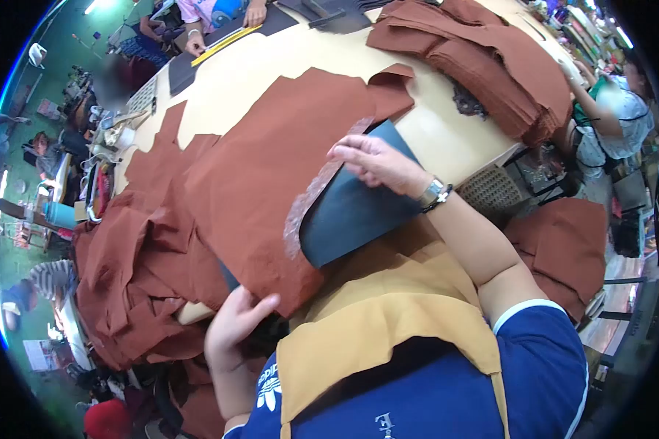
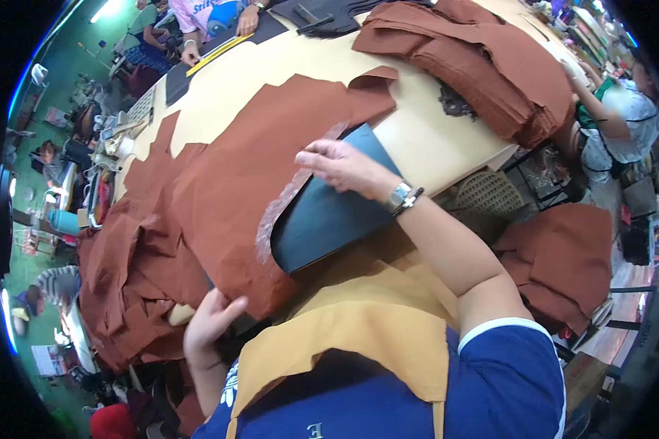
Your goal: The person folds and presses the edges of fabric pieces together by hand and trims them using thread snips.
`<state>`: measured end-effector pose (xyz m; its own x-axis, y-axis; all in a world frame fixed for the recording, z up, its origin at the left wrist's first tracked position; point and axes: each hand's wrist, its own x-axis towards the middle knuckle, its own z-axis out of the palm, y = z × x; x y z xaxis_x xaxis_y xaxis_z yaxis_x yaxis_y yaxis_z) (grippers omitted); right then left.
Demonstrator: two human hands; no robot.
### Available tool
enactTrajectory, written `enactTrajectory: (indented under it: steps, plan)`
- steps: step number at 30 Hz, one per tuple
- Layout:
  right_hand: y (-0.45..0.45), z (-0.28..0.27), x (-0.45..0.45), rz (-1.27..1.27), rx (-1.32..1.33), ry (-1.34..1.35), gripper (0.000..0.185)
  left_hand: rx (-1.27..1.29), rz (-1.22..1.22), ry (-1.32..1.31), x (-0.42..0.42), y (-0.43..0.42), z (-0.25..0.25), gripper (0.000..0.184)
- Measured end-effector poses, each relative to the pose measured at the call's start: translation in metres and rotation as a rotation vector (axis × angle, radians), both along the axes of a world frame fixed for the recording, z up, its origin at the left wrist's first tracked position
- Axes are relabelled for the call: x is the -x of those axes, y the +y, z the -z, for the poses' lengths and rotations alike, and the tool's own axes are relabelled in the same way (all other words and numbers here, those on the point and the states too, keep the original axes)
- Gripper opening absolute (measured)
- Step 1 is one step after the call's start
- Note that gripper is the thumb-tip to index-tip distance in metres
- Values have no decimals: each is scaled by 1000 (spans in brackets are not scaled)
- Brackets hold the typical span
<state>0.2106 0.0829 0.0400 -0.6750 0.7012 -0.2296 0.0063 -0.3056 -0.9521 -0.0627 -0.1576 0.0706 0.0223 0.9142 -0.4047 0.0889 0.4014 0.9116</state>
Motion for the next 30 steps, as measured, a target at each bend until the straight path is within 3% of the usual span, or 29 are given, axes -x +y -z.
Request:
enactTrajectory:
  steps: [1, 3, 5, 9, 10, 14, 15, 18, 21, 22, 23, 25, 30]
  plan:
    - [5, -10, -12, 95, -252, -127, 37, 234, 124, 38, 17, -8, -18, 28]
    - [28, -3, -37, 191, -607, -359, 45, 22, -49, 567, 33, -14, -38, 14]
    - [50, 1, -51, 201, -805, -538, 47, -119, -207, 761, 32, 12, -62, 12]
    - [98, -4, -54, 6, -1125, -946, 53, -818, 77, 867, -1, 125, -40, 21]
    - [104, -16, -48, -51, -1125, -1130, 54, -850, 153, 854, -9, 156, -21, 26]
    - [162, -1, -47, 69, -1187, -1232, 52, -742, 314, 1090, -41, 226, 54, 52]
    - [169, -5, -43, 97, -1054, -1311, 53, -669, 330, 1116, -46, 225, 63, 58]
    - [180, 13, -44, 360, -822, -1312, 65, -539, 279, 1187, -48, 197, 69, 65]
    - [199, 59, -48, 486, -825, -1115, 66, -430, 253, 1240, -42, 160, 62, 68]
    - [200, 59, -43, 486, -664, -982, 59, -404, 245, 1256, -39, 152, 63, 69]
    - [210, 77, -41, 525, -714, -918, 47, -390, 240, 1266, -37, 149, 64, 70]
    - [204, 70, -39, 508, -705, -882, 38, -376, 226, 1282, -37, 150, 65, 72]
    - [148, 2, -49, 777, -885, -371, 20, -248, 240, 1264, -30, 164, 45, 77]
